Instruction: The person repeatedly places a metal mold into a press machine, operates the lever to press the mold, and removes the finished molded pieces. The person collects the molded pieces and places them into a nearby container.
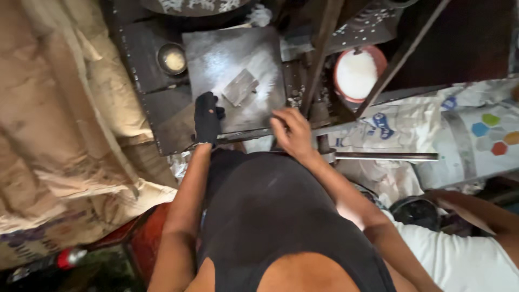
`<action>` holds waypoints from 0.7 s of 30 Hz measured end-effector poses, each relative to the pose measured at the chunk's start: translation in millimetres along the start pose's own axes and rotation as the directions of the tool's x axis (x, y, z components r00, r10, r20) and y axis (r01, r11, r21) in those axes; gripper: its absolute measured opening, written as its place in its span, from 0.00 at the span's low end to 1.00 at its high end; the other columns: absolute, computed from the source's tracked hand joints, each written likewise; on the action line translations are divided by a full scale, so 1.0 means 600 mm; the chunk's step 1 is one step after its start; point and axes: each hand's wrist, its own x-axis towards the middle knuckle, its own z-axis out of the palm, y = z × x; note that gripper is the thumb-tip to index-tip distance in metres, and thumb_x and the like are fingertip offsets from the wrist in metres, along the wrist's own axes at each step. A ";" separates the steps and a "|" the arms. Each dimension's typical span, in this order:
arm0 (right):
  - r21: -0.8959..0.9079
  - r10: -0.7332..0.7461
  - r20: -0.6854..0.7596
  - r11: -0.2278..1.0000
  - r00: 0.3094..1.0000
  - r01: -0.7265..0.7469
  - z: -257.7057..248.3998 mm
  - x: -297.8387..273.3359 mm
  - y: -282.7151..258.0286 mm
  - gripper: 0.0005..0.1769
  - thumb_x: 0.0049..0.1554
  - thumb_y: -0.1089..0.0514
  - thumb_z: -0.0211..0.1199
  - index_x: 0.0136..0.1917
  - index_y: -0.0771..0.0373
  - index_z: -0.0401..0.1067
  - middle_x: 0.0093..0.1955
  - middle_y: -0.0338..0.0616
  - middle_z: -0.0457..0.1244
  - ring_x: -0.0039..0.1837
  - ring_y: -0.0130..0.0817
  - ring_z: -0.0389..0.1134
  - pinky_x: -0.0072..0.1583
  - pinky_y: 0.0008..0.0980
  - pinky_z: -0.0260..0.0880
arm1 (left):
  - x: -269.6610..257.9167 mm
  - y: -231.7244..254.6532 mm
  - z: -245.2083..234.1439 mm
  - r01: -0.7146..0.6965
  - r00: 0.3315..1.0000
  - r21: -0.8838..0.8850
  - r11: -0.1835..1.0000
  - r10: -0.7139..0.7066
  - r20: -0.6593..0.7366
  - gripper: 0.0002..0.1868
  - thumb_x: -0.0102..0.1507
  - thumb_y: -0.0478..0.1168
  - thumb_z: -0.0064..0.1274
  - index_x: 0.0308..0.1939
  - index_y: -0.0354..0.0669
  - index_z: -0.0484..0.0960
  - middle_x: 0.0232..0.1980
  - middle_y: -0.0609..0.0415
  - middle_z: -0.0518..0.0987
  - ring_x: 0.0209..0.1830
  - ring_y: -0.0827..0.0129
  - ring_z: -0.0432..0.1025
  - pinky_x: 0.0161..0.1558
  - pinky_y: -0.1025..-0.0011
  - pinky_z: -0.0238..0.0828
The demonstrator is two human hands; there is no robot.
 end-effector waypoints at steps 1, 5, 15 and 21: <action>-0.053 -0.055 0.024 0.997 0.998 0.056 0.029 0.013 0.000 0.22 0.59 0.57 0.71 0.63 0.68 0.72 0.60 0.55 0.66 0.59 0.48 0.69 0.59 0.40 0.70 | 0.003 -0.008 -0.016 -0.018 0.999 -0.072 0.997 0.020 0.028 0.21 0.70 0.52 0.49 0.58 0.41 0.75 0.40 0.54 0.81 0.31 0.70 0.76 0.35 0.69 0.74; -0.117 -0.119 -0.001 0.986 0.993 0.118 0.145 0.067 0.040 0.59 0.51 0.49 0.79 0.79 0.72 0.45 0.76 0.69 0.50 0.76 0.63 0.53 0.74 0.50 0.57 | -0.006 -0.046 -0.070 0.040 0.997 0.009 0.999 -0.041 0.058 0.17 0.68 0.47 0.50 0.54 0.37 0.78 0.42 0.53 0.84 0.32 0.70 0.78 0.36 0.71 0.77; -0.094 0.076 -0.024 0.992 0.997 -0.078 0.192 0.060 0.095 0.64 0.43 0.48 0.82 0.79 0.67 0.46 0.74 0.63 0.54 0.76 0.60 0.57 0.75 0.50 0.58 | -0.095 -0.098 -0.103 -0.014 0.989 0.153 0.988 -0.009 0.146 0.15 0.64 0.36 0.56 0.55 0.37 0.79 0.47 0.54 0.82 0.41 0.70 0.79 0.40 0.70 0.77; -0.020 -0.082 0.100 0.996 0.992 0.085 0.122 0.055 0.063 0.64 0.45 0.50 0.80 0.80 0.71 0.43 0.75 0.67 0.50 0.76 0.63 0.53 0.75 0.51 0.55 | -0.123 -0.058 -0.029 -0.249 0.882 0.234 0.940 0.121 0.455 0.37 0.59 0.37 0.59 0.72 0.43 0.63 0.42 0.50 0.82 0.39 0.68 0.76 0.43 0.69 0.76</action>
